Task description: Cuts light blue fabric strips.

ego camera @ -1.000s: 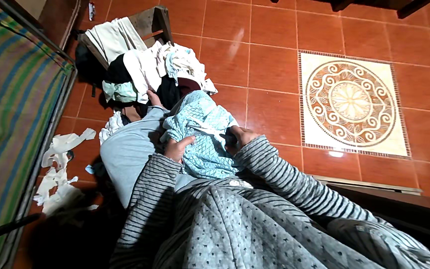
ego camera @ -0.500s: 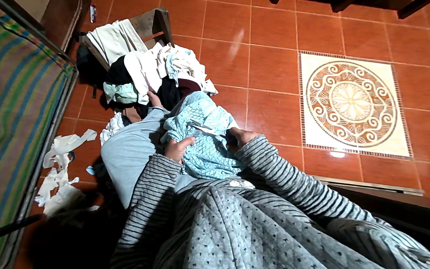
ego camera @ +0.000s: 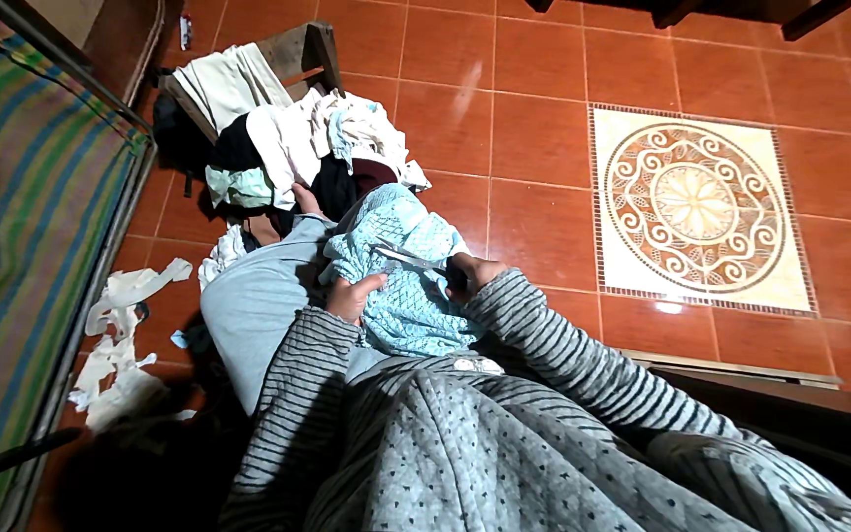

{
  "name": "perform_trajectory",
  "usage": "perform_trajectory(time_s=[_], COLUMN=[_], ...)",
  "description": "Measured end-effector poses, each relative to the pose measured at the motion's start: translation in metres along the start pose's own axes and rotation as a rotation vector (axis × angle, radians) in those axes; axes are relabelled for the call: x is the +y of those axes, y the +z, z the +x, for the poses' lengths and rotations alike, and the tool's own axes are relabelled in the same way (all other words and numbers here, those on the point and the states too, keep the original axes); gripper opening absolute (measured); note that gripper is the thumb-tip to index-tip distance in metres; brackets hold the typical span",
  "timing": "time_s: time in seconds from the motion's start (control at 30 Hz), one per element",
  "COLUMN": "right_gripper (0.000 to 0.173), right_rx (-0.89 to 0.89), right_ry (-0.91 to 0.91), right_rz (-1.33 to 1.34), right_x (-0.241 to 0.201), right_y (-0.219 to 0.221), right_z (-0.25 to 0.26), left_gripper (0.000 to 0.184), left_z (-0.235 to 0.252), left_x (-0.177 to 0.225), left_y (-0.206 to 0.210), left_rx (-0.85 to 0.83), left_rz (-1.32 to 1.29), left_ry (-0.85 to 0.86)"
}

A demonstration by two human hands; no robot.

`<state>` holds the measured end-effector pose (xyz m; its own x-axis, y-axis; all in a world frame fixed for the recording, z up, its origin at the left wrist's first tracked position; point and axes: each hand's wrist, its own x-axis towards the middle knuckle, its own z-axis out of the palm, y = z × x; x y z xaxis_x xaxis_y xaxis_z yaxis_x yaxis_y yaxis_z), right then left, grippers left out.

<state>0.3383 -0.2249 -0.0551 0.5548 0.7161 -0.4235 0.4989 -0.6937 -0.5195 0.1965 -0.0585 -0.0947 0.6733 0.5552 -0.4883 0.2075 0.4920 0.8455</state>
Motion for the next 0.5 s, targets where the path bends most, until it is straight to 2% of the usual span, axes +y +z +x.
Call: perform_trajectory(time_s=[0.17, 0.37, 0.4, 0.5], right_gripper=[0.039, 0.035, 0.036, 0.049], right_rx=[0.015, -0.128, -0.105, 0.235], right_ry=[-0.004, 0.184, 0.159, -0.142], right_rz=[-0.018, -0.084, -0.060, 0.040], right_x=[0.001, -0.011, -0.011, 0.003], right_y=[0.002, -0.013, -0.014, 0.000], right_z=[0.002, 0.006, 0.004, 0.001], left_gripper=[0.034, 0.035, 0.036, 0.038], left_z=[0.000, 0.001, 0.002, 0.002], left_x=[0.000, 0.000, 0.000, 0.000], left_y=[0.000, 0.001, 0.001, 0.000], left_rx=[-0.004, -0.014, -0.016, 0.005], left_rz=[0.010, 0.006, 0.001, -0.033], left_ry=[0.002, 0.002, 0.003, -0.007])
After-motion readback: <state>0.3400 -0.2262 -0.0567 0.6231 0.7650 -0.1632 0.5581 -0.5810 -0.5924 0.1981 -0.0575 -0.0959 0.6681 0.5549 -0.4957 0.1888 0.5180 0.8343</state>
